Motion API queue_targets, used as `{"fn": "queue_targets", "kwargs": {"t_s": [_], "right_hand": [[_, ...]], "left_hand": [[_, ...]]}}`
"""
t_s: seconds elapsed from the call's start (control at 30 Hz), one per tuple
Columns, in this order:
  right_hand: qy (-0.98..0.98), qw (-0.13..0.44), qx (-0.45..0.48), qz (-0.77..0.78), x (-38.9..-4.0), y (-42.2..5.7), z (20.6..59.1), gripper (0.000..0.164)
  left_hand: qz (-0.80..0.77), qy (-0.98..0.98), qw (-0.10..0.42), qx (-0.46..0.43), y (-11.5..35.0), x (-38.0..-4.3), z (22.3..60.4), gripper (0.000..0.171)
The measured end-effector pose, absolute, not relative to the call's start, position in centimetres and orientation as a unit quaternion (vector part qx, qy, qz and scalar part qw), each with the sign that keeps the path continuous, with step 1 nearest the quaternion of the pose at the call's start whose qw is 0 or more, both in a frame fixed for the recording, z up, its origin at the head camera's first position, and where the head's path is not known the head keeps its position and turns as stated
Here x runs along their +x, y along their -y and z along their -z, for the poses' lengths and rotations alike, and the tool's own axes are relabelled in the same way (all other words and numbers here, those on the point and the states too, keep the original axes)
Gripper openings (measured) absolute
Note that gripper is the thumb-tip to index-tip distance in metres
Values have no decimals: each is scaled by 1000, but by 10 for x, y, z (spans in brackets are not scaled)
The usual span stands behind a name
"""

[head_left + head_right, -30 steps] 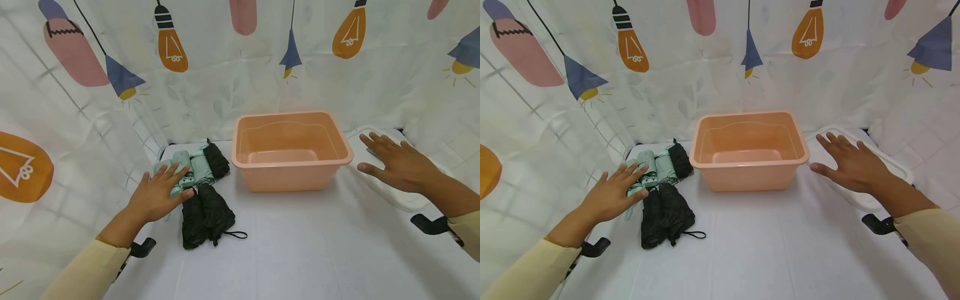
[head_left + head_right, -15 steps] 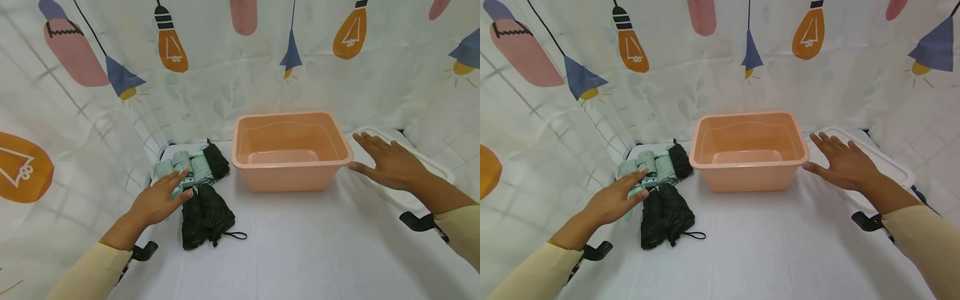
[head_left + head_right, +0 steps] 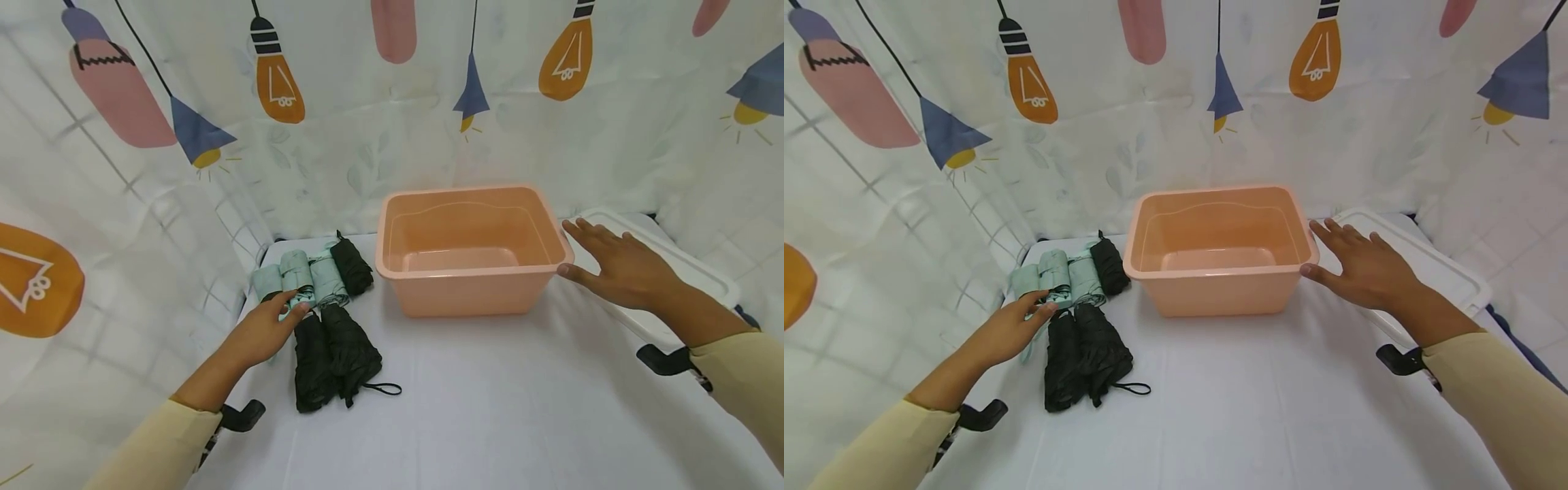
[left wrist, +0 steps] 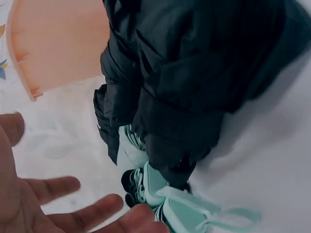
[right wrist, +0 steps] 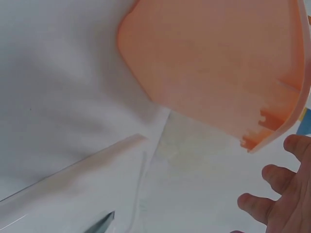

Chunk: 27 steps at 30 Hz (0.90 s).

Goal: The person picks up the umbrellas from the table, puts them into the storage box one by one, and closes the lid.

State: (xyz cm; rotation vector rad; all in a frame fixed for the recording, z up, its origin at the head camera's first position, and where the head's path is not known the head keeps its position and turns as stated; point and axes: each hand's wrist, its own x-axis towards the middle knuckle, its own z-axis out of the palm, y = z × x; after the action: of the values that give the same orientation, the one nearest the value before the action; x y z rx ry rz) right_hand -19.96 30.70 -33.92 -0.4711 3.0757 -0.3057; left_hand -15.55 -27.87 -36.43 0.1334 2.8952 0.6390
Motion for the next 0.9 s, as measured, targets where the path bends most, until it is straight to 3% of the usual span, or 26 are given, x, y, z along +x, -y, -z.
{"fn": "queue_targets", "kwargs": {"t_s": [0.37, 0.9], "right_hand": [[-983, 1, -157, 90, -200, -304, 340, 87], [-985, 15, -151, 87, -202, -302, 339, 87]], "left_hand": [[-354, -912, 194, -75, 285, -154, 373, 80], [-436, -854, 244, -147, 289, -148, 392, 71]]}}
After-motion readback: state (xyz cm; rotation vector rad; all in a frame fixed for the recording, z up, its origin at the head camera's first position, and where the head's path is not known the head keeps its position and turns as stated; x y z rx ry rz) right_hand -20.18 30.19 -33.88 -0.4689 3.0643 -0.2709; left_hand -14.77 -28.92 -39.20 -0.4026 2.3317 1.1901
